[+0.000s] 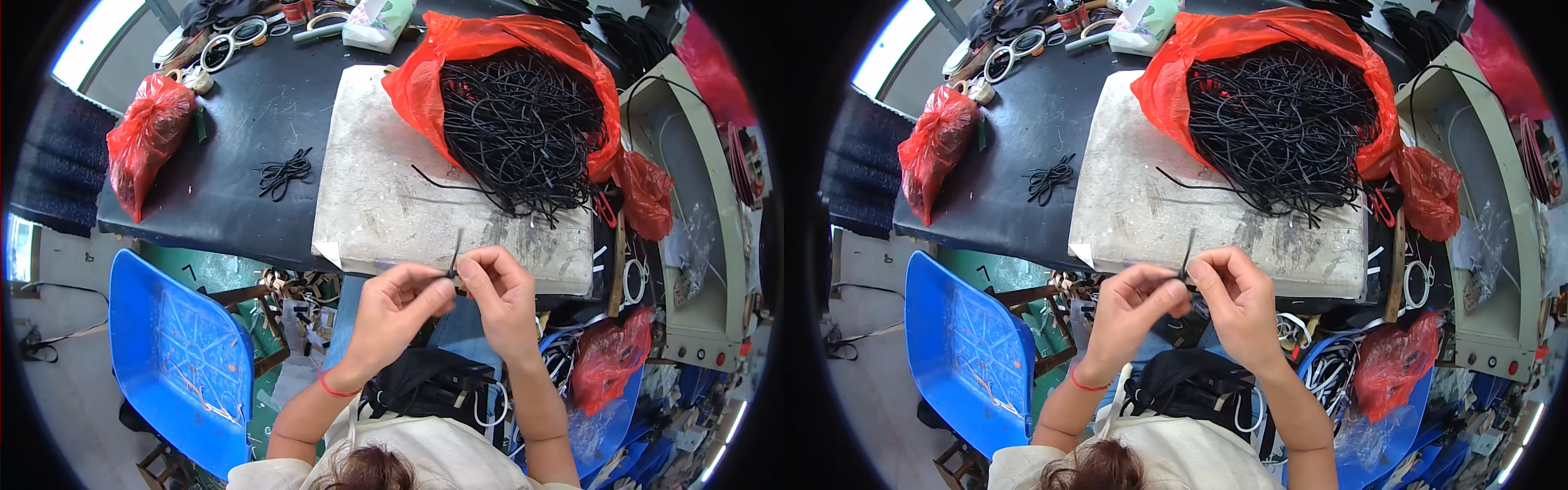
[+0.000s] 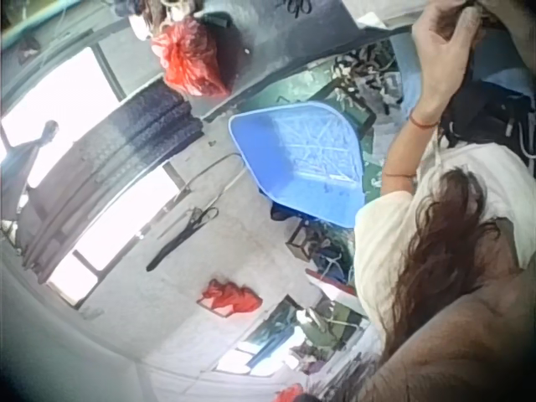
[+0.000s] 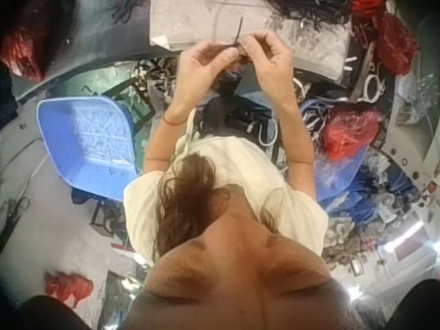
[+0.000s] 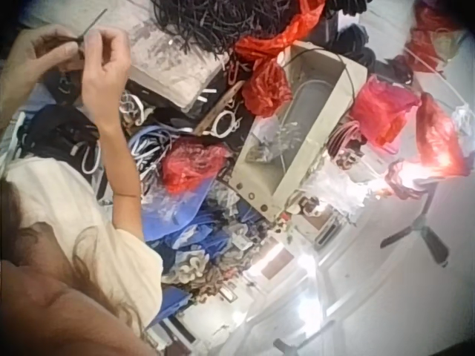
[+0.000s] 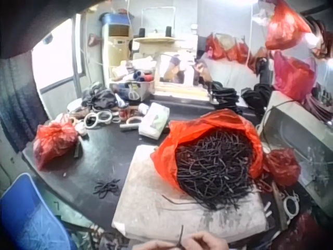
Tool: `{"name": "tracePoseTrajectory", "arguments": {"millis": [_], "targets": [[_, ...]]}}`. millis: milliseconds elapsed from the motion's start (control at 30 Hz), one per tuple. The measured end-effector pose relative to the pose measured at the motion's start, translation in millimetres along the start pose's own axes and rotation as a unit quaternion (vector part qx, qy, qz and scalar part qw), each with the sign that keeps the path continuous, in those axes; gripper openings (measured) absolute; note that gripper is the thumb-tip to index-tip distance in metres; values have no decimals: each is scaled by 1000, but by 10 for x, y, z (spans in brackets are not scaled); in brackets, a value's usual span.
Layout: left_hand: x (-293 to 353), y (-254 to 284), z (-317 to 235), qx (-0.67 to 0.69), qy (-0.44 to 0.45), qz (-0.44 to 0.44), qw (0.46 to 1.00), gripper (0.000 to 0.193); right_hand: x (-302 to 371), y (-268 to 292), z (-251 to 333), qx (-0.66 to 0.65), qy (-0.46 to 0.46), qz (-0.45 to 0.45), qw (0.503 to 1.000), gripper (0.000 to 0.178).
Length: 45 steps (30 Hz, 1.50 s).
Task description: The person sits at a cluttered workbench and repeatedly ties black cords into small loops by hand. They pick up individual cords from a red plastic bag, form a loop, and place the finished items on the table. The process is repetitive and involves only manual manipulation of the cords.
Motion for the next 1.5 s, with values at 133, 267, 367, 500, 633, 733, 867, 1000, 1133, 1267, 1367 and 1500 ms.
{"name": "tracePoseTrajectory", "arguments": {"millis": [133,267,367,500,633,733,867,1000,1133,1267,1367,1500], "targets": [[8,-8,-18,-22,32,-1,999,20,-33,47,51,-59,-42,8,997,14],[-7,-15,-64,-16,14,0,1000,19,-9,137,-16,-77,-74,50,993,15],[-5,-20,-55,-17,-7,-4,1000,18,-1,96,21,-71,-49,37,996,14],[4,-2,4,10,-21,-24,999,17,50,21,77,75,40,25,996,11],[25,44,108,30,4,-39,999,16,133,47,-35,105,22,14,994,10],[2,33,56,8,-1,-17,1000,18,77,43,-47,-72,-66,-4,995,15],[23,-9,44,-10,31,23,999,23,-13,75,-56,-54,-49,51,996,15],[-15,7,-20,-246,-69,10,967,16,24,44,-52,75,-25,20,997,12],[-45,-113,-29,-493,-321,-27,808,8,48,-116,-86,291,135,-136,937,10],[-61,74,-104,-323,-127,-9,938,13,-59,72,-116,-36,-79,42,995,18],[-70,118,-149,-266,-43,28,963,19,-63,110,-133,-124,-103,64,985,23],[-52,87,-92,-215,-31,49,975,19,-28,-20,-131,-28,-23,26,999,20]]}}
Point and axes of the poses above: each hand's wrist, its own x-axis away from the middle knuckle, its own y-axis out of the back of the hand, z = x × y, the point moved 2 cm from there along -x, towards the middle knuckle, and after that the axes turned 8 degrees about x, right-handed, at the moved point
